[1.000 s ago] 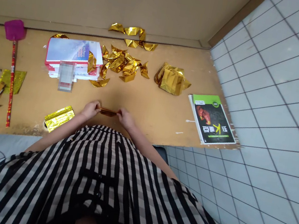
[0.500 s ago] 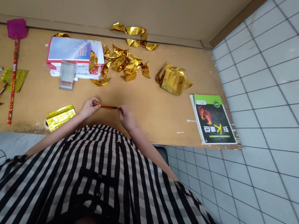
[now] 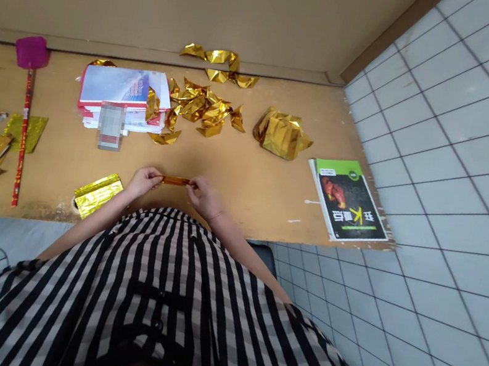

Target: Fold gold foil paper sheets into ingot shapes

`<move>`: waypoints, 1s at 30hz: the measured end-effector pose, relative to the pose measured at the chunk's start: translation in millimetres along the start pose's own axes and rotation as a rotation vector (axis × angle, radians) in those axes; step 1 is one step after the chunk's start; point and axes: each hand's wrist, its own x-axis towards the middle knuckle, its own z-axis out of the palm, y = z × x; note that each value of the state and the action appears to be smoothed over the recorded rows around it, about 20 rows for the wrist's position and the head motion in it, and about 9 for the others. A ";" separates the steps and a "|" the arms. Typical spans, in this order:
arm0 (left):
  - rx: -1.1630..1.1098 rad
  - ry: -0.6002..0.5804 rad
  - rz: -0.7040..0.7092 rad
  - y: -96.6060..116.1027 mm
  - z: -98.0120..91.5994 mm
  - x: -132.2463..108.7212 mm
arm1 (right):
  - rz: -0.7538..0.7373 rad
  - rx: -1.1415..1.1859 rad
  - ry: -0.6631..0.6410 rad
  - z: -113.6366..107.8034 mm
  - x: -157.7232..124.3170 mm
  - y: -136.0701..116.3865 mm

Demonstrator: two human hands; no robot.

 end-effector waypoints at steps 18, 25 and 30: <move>0.092 0.151 0.128 12.5 13.9 -18.7 | 0.376 -0.083 -0.109 -2.3 9.1 -17.6; 0.017 0.163 0.093 13.9 22.0 -19.0 | 0.328 0.028 -0.024 2.4 7.4 -10.1; 0.019 0.170 0.096 11.2 22.6 -19.1 | 0.342 0.062 -0.027 2.4 7.3 -10.8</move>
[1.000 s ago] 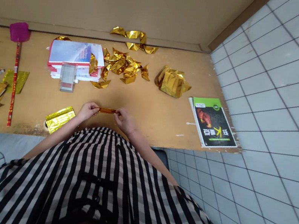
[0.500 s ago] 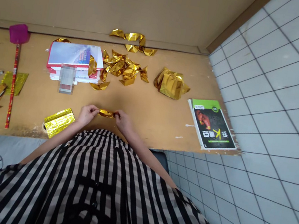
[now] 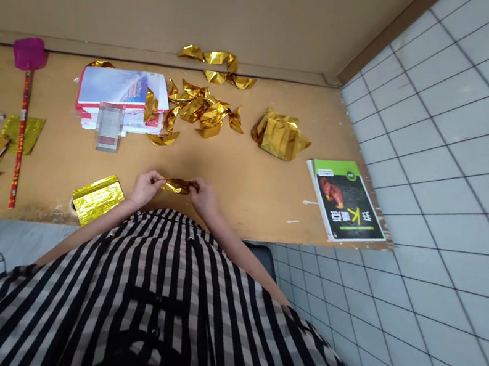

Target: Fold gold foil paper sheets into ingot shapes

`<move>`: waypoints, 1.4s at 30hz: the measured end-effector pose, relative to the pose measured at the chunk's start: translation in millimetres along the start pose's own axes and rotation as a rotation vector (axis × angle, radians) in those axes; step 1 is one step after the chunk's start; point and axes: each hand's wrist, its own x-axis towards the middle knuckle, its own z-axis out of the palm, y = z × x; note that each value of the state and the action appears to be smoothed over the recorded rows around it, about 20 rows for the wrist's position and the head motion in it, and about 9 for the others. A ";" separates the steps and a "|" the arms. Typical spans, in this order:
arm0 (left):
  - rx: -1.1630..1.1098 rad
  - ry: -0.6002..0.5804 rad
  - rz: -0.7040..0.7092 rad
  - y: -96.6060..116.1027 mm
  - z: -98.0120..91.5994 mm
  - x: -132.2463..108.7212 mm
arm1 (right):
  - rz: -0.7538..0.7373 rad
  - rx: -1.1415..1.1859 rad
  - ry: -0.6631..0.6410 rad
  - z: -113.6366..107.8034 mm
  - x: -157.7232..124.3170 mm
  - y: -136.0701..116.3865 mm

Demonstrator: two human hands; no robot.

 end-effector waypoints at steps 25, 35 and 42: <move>-0.074 -0.137 -0.092 -0.9 -0.3 -2.7 | 0.016 0.014 -0.024 4.7 3.2 10.5; -0.088 -0.183 -0.081 -8.5 4.1 -8.4 | 0.038 -0.011 -0.057 5.3 1.9 16.0; -0.089 -0.190 -0.105 -8.1 7.2 -9.6 | 0.022 -0.004 -0.056 8.0 2.2 16.3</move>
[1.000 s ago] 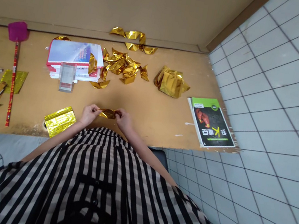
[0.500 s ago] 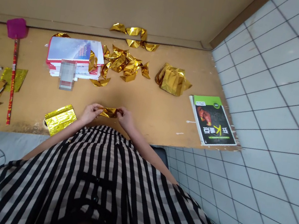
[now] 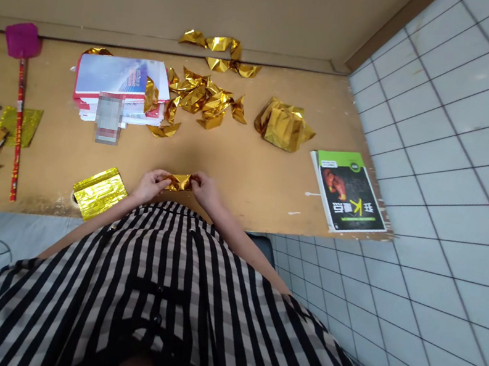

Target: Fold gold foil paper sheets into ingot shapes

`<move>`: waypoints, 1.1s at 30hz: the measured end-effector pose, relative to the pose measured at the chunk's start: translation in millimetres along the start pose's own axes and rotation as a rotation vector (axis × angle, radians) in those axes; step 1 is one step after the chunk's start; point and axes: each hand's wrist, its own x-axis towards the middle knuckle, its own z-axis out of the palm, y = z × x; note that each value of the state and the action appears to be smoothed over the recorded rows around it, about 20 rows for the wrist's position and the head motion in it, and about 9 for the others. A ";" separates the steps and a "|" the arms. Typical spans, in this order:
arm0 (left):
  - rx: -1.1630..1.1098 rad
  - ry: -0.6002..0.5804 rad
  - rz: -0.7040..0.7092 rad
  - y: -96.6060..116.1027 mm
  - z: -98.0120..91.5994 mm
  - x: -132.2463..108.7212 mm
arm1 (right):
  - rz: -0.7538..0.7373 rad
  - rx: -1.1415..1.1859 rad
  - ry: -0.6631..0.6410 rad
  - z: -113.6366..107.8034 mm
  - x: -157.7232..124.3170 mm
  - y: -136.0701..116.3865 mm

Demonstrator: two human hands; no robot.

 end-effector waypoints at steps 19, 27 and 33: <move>0.021 -0.037 -0.005 6.5 -5.2 -1.4 | -0.004 -0.015 -0.030 -8.9 -2.5 -14.8; 0.025 -0.022 -0.031 2.0 -6.8 1.7 | 0.036 0.014 -0.042 -12.6 -3.7 -20.5; 0.019 -0.007 -0.042 -0.1 -4.2 5.1 | 0.047 -0.005 -0.040 -12.2 -1.7 -16.7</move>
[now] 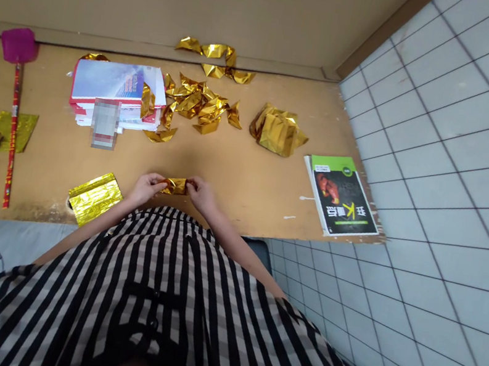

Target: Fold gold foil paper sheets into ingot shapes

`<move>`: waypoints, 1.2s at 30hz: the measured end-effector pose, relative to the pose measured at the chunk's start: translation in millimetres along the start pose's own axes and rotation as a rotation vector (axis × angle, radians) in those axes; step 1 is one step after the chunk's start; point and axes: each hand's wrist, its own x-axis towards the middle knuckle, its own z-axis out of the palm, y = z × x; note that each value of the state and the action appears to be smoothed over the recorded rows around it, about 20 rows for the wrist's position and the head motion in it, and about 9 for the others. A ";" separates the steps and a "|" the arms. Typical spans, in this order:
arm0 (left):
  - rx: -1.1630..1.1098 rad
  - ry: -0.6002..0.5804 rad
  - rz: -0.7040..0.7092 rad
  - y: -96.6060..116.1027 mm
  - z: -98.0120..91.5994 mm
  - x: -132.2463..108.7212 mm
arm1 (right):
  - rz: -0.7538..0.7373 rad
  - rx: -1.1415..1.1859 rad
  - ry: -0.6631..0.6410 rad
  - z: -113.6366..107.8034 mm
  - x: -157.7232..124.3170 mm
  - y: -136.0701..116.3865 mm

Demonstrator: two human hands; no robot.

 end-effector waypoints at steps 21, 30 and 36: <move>0.105 -0.060 -0.354 -15.1 11.1 48.8 | 0.358 0.684 0.287 -23.5 57.5 13.0; 0.219 -0.112 -0.426 -20.3 14.0 60.6 | 0.244 0.708 0.446 -58.3 169.3 -42.8; 0.256 -0.098 -0.445 -19.2 17.8 56.4 | 0.156 0.177 0.483 -75.7 169.2 -25.1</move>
